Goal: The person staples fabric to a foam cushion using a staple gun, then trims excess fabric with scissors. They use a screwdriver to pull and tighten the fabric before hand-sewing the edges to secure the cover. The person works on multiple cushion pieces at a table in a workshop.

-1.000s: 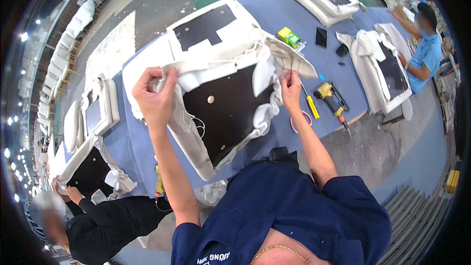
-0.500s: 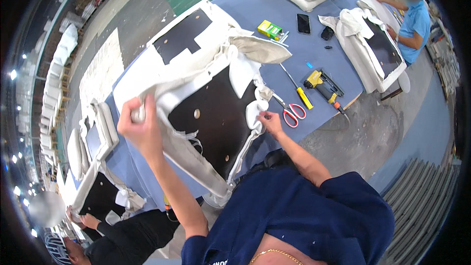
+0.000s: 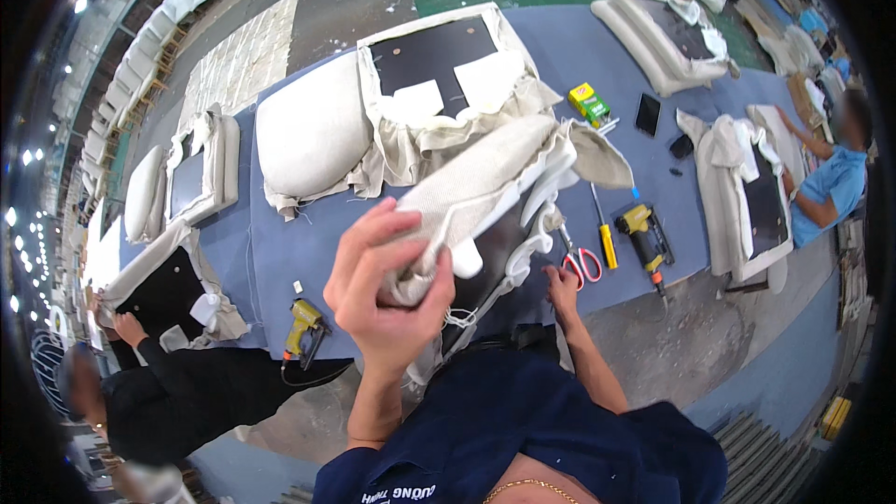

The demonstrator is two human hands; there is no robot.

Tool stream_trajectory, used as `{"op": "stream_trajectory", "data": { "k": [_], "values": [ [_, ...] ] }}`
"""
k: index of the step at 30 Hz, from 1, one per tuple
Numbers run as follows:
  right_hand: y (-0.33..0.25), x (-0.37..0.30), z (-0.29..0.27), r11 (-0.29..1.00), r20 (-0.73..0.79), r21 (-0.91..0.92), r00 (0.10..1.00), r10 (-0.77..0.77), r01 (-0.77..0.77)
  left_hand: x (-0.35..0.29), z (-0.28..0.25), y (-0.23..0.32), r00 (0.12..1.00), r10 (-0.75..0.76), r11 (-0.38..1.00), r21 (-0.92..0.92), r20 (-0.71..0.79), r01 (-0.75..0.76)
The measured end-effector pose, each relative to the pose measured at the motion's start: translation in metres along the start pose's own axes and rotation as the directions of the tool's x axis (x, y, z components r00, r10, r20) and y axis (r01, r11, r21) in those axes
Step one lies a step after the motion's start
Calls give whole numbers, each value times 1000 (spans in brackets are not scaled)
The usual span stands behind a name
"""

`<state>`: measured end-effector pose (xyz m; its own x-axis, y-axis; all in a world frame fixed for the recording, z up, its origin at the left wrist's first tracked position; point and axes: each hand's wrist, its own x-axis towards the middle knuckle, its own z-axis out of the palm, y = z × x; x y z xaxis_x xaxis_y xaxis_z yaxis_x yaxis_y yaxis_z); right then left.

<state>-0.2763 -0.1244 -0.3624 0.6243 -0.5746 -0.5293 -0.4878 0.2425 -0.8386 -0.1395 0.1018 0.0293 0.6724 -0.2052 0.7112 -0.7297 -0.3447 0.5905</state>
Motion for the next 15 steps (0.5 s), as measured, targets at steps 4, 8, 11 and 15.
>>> {"op": "stream_trajectory", "data": {
  "k": [4, 8, 11, 15],
  "values": [
    [-14, -5, -53, 974, -248, 200, 967, -52, 104, -17, -11, 11, 981, 120, 992, -42, 151, -115],
    [-117, 8, -111, 867, -610, 34, 697, -377, 498, -34, -11, 30, 955, 215, 975, -91, 203, -201],
    [-271, -12, -114, 655, -539, -8, 548, -640, 756, -39, -4, 35, 967, 204, 969, -172, 151, -177],
    [-406, 21, -54, 586, -21, -24, 585, -811, 810, -23, 0, 26, 950, 230, 968, -152, 211, -200]
  ]
}}
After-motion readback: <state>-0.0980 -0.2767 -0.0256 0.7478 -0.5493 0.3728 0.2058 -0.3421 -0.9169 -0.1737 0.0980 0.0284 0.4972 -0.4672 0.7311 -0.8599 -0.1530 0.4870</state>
